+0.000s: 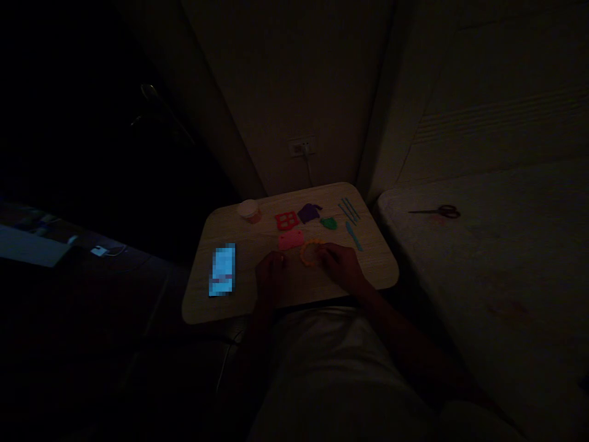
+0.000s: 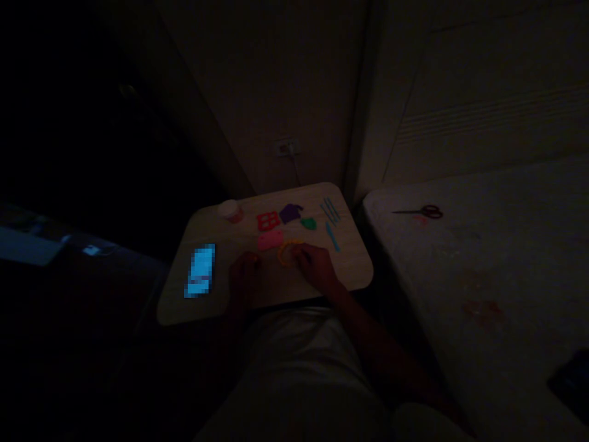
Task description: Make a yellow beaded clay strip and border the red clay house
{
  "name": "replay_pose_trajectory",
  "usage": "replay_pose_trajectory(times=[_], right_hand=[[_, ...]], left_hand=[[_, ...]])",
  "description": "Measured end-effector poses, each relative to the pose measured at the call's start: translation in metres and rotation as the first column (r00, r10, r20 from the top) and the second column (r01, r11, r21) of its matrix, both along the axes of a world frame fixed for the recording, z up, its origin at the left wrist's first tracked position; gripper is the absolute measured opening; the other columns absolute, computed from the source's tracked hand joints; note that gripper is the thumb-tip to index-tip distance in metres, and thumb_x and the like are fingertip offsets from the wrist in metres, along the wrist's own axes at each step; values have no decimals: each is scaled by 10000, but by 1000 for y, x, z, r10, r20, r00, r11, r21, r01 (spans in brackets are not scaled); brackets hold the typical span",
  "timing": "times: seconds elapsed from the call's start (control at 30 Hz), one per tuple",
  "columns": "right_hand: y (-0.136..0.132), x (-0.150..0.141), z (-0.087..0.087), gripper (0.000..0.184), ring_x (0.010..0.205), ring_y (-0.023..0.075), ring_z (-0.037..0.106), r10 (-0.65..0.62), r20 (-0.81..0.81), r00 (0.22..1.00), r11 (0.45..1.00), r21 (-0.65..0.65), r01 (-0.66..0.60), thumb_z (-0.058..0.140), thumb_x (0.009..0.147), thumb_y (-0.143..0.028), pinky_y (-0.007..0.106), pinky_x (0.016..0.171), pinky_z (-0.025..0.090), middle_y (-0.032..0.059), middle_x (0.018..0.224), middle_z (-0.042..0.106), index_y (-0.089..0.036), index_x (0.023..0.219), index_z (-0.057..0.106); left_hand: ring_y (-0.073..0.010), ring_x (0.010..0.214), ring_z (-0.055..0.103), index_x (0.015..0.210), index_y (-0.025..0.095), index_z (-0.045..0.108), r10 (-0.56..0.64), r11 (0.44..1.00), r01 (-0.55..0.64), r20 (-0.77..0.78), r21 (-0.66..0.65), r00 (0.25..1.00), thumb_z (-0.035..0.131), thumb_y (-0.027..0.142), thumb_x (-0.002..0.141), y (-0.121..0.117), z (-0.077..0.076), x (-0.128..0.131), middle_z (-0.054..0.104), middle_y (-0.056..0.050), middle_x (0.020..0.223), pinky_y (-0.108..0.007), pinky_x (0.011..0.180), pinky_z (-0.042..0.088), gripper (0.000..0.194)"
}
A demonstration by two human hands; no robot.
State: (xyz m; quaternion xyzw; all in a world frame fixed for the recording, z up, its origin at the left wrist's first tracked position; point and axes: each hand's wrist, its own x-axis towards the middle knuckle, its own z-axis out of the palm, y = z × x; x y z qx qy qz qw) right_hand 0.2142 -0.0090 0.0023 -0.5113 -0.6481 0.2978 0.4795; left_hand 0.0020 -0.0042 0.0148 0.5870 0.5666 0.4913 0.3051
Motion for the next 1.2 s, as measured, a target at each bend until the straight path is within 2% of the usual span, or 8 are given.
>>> replay_pose_trajectory(times=[0.13, 0.23, 0.3, 0.57, 0.87, 0.93, 1.07, 1.2], right_hand=[[-1, 0, 3, 340, 701, 191, 682, -2, -24, 1000, 1000, -19, 1, 452, 1008, -353, 280, 675, 498, 66, 825, 761, -182, 974, 743], [-1, -1, 5, 379, 625, 174, 632, -5, -12, 1000, 1000, -25, 4, 413, 1027, -365, 272, 636, 471, 44, 712, 709, -189, 881, 715], [-1, -1, 6, 377, 641, 175, 624, -8, 16, 1000, 1000, -2, 8, 412, 1026, -355, 272, 650, 467, 44, 713, 696, -191, 835, 693], [1, -1, 2, 246, 823, 202, 688, 0, 13, 1000, 998, 58, -1, 478, 965, -264, 295, 763, 514, 84, 910, 754, -185, 920, 706], [3, 0, -6, 243, 940, 224, 726, 37, -12, 999, 998, 53, -36, 525, 936, -256, 332, 850, 542, 97, 1048, 783, -195, 1000, 751], [2, 0, -4, 236, 892, 222, 727, 35, -4, 999, 999, 31, -35, 549, 932, -282, 316, 807, 538, 93, 1010, 787, -191, 990, 758], [2, 0, 0, 201, 655, 171, 643, 0, 23, 1000, 1000, -23, 0, 585, 902, -292, 259, 632, 459, 46, 750, 735, -175, 849, 740], [2, 0, 1, 192, 601, 138, 566, -31, 27, 999, 999, -39, 32, 622, 875, -307, 237, 590, 394, 12, 662, 667, -166, 773, 704]], left_hand=[[-154, 648, 503, 649, 202, 550, 4, 1000, -4, -3, 3, 1000, 501, 399, 942, 0, 0, 0, 548, -8, 642, -264, 607, 399, 356], [-156, 652, 507, 658, 201, 564, 7, 1000, -7, -1, 8, 1000, 505, 419, 941, 0, 0, 0, 554, -10, 646, -265, 614, 404, 362], [-156, 647, 502, 652, 201, 564, 6, 1000, -6, -12, 9, 1000, 503, 416, 938, 0, 0, 0, 552, -10, 642, -267, 612, 403, 363], [-147, 640, 491, 659, 202, 541, -4, 1000, 4, -20, 4, 1000, 478, 399, 946, 0, -1, 0, 533, 2, 642, -262, 611, 390, 354], [-155, 662, 503, 665, 202, 543, -8, 1000, 8, -34, 3, 999, 496, 390, 950, 0, 1, 0, 544, -4, 656, -264, 623, 400, 345], [-155, 662, 510, 664, 201, 550, -11, 1000, 12, -43, 13, 999, 504, 370, 946, 0, 1, 0, 550, -4, 656, -264, 633, 409, 332], [-153, 664, 508, 675, 196, 560, -16, 1000, 18, -62, 19, 998, 511, 352, 946, 1, 0, 0, 550, -5, 664, -261, 627, 406, 316], [-148, 664, 509, 680, 192, 560, -24, 1000, 25, -64, 9, 998, 506, 368, 948, 1, 0, 0, 546, 1, 661, -258, 621, 396, 325]])
